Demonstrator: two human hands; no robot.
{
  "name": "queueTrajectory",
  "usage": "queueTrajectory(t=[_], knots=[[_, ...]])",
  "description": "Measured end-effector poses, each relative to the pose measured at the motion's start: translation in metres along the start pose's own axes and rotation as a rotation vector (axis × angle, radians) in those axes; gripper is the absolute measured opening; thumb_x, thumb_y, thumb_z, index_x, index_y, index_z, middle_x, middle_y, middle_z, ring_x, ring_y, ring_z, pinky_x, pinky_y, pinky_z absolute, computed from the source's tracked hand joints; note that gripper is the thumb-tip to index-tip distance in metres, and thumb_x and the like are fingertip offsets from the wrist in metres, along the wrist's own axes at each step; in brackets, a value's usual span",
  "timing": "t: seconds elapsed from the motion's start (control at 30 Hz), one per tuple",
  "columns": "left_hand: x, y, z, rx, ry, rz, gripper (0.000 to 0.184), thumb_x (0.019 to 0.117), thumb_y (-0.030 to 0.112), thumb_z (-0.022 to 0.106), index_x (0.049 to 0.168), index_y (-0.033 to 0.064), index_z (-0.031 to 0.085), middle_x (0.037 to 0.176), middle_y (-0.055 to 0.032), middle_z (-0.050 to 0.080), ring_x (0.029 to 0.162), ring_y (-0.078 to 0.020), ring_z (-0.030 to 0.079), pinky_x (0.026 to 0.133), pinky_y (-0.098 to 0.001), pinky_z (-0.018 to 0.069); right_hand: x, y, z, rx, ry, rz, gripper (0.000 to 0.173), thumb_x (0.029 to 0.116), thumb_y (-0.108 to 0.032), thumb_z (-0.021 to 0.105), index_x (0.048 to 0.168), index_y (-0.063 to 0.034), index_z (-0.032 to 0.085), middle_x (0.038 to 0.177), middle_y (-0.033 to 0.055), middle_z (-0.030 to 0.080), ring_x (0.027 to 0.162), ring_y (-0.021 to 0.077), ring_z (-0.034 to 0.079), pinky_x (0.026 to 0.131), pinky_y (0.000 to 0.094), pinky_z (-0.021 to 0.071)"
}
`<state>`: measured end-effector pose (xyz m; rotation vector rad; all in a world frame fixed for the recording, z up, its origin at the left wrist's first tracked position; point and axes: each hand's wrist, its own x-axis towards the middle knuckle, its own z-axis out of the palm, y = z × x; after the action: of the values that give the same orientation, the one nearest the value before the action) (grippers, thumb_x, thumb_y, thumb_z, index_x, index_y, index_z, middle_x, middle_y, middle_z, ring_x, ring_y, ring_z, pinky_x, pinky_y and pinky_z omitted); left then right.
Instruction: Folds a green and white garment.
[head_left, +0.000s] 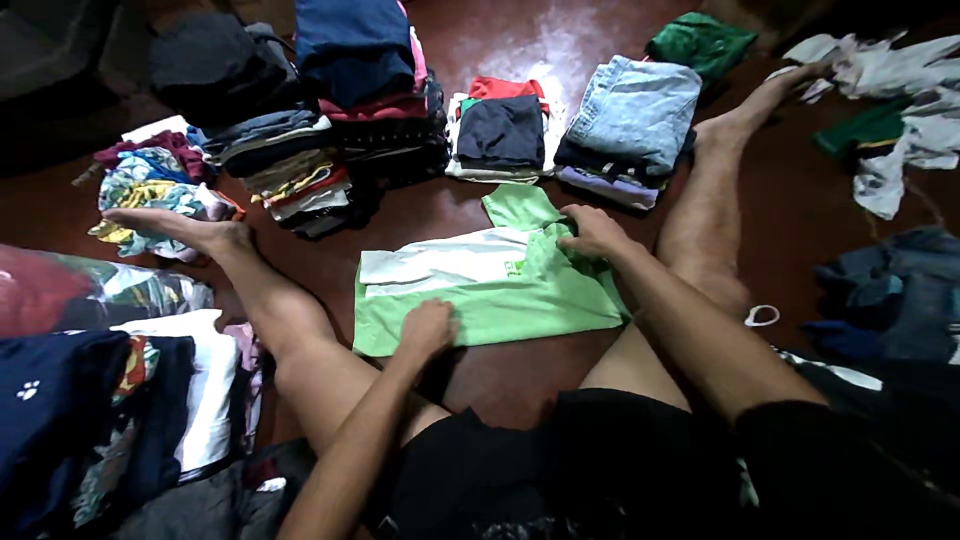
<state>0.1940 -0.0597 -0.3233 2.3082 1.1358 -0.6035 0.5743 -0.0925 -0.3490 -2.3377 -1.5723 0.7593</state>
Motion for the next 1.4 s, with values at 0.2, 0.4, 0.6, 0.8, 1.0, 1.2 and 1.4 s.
queueTrajectory(t=[0.2, 0.4, 0.6, 0.8, 1.0, 1.2, 1.4], knots=[[0.113, 0.098, 0.010, -0.418, 0.326, 0.151, 0.037, 0.1018, 0.030, 0.058, 0.132, 0.0093, 0.064, 0.134, -0.0173, 0.061, 0.122, -0.0347, 0.062, 0.099, -0.0556, 0.0540, 0.032, 0.003, 0.011, -0.113, -0.137, -0.083, 0.058, 0.0776, -0.017, 0.088, 0.130, -0.0076, 0.065, 0.122, 0.0248, 0.067, 0.117, 0.0464, 0.063, 0.096, 0.0702, 0.0484], [0.173, 0.138, -0.023, -0.324, 0.335, 0.394, 0.068, 0.0853, 0.008, 0.072, 0.150, 0.0175, 0.052, 0.151, -0.0123, 0.053, 0.139, -0.0405, 0.045, 0.106, -0.0653, 0.0422, 0.012, 0.000, -0.009, -0.150, -0.051, -0.256, 0.021, 0.0882, -0.012, 0.075, 0.109, -0.0058, 0.074, 0.108, 0.0199, 0.071, 0.107, 0.0403, 0.067, 0.092, 0.0648, 0.0514], [0.197, 0.127, -0.054, -0.048, 0.223, 0.556, 0.038, 0.0885, 0.019, 0.075, 0.126, 0.0127, 0.072, 0.131, -0.0140, 0.064, 0.127, -0.0380, 0.054, 0.102, -0.0627, 0.0435, 0.005, 0.007, -0.017, -0.077, -0.038, -0.377, 0.019, 0.0893, -0.009, 0.074, 0.107, -0.0055, 0.074, 0.115, 0.0176, 0.067, 0.112, 0.0376, 0.064, 0.095, 0.0612, 0.0513], [0.162, 0.110, -0.058, -0.089, 0.306, 0.585, 0.017, 0.0947, 0.013, 0.068, 0.108, 0.0029, 0.068, 0.106, -0.0164, 0.065, 0.101, -0.0336, 0.066, 0.086, -0.0562, 0.0561, -0.023, 0.016, -0.016, -0.087, 0.122, -0.438, 0.017, 0.0897, -0.004, 0.068, 0.106, -0.0053, 0.072, 0.105, 0.0150, 0.068, 0.098, 0.0339, 0.068, 0.082, 0.0571, 0.0566], [0.102, 0.090, 0.021, 0.048, 0.564, 0.779, 0.013, 0.0928, 0.012, 0.069, 0.105, 0.0091, 0.072, 0.106, -0.0120, 0.069, 0.102, -0.0310, 0.067, 0.085, -0.0494, 0.0580, -0.064, 0.026, -0.007, -0.221, -0.123, -0.508, 0.018, 0.0837, -0.006, 0.077, 0.100, -0.0108, 0.075, 0.104, 0.0125, 0.068, 0.105, 0.0354, 0.065, 0.084, 0.0584, 0.0559], [0.087, 0.077, 0.059, 0.053, 0.249, 0.690, 0.041, 0.1020, 0.042, 0.054, 0.133, 0.0171, 0.065, 0.144, -0.0066, 0.059, 0.139, -0.0290, 0.049, 0.113, -0.0523, 0.0401, -0.064, 0.020, -0.018, -0.272, -0.281, -0.299, 0.021, 0.0893, -0.029, 0.079, 0.107, -0.0172, 0.077, 0.113, 0.0095, 0.070, 0.114, 0.0336, 0.063, 0.091, 0.0592, 0.0534], [0.113, 0.042, 0.006, -0.075, 0.510, 0.517, 0.029, 0.1035, 0.026, 0.057, 0.124, 0.0101, 0.071, 0.135, -0.0128, 0.064, 0.130, -0.0327, 0.057, 0.106, -0.0549, 0.0468, 0.009, -0.001, -0.014, 0.006, -0.007, -0.200, 0.022, 0.1001, -0.022, 0.064, 0.111, -0.0051, 0.074, 0.109, 0.0200, 0.071, 0.106, 0.0387, 0.068, 0.093, 0.0645, 0.0524]])
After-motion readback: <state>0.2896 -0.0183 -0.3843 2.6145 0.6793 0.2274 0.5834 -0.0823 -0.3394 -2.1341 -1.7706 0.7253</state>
